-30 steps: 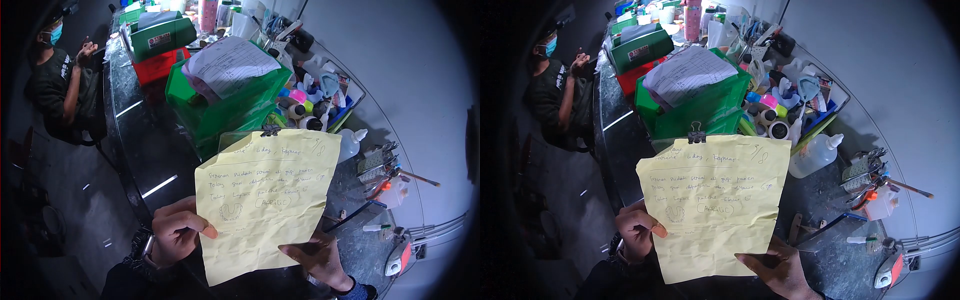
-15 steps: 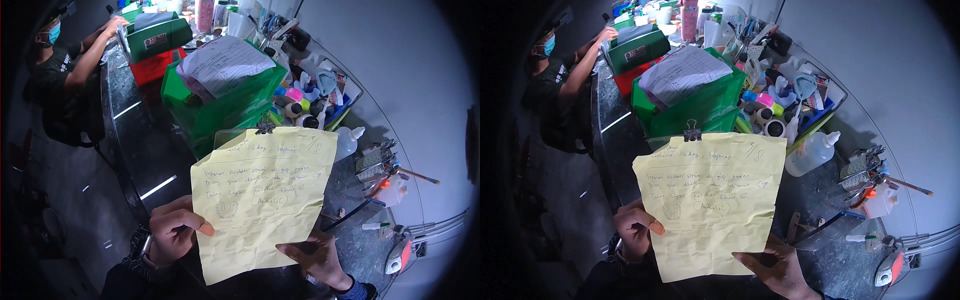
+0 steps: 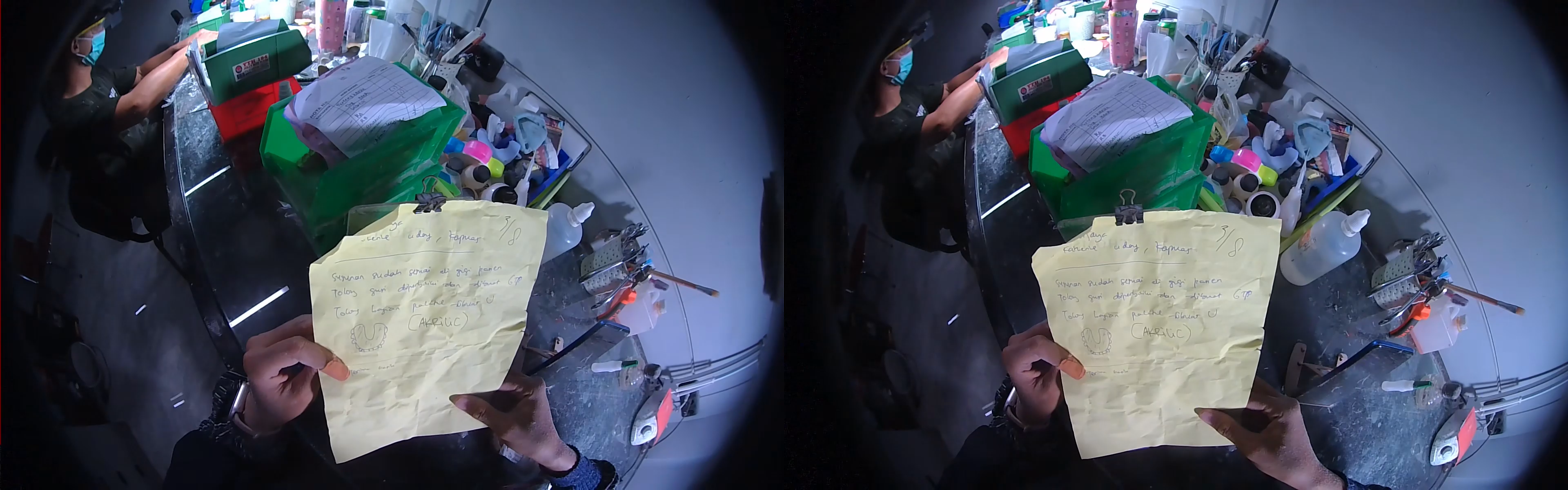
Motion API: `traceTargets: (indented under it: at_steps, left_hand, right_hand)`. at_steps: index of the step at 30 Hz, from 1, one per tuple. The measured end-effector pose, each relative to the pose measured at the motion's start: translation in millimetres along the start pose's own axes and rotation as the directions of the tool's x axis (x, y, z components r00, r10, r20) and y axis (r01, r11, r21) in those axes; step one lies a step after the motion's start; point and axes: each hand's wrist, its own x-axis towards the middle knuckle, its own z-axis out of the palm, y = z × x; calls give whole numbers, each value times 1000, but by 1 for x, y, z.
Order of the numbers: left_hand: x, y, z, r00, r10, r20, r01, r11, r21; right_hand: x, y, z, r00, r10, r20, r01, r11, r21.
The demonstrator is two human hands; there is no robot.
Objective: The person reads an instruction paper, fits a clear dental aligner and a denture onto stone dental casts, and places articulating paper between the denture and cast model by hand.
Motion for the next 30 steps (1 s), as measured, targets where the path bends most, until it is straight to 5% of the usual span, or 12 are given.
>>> traceTargets:
  at_steps: [2, 30]
  left_hand:
    - [0, 0, 0, 1000, 1, -4, -1, 1000, 2]
    - [1, 1, 1, 1000, -21, -8, 21, 1000, 14]
  right_hand:
    - [1, 10, 1, 996, -87, -8, 88, 993, 84]
    - [2, 9, -2, 999, -39, -1, 39, 999, 10]
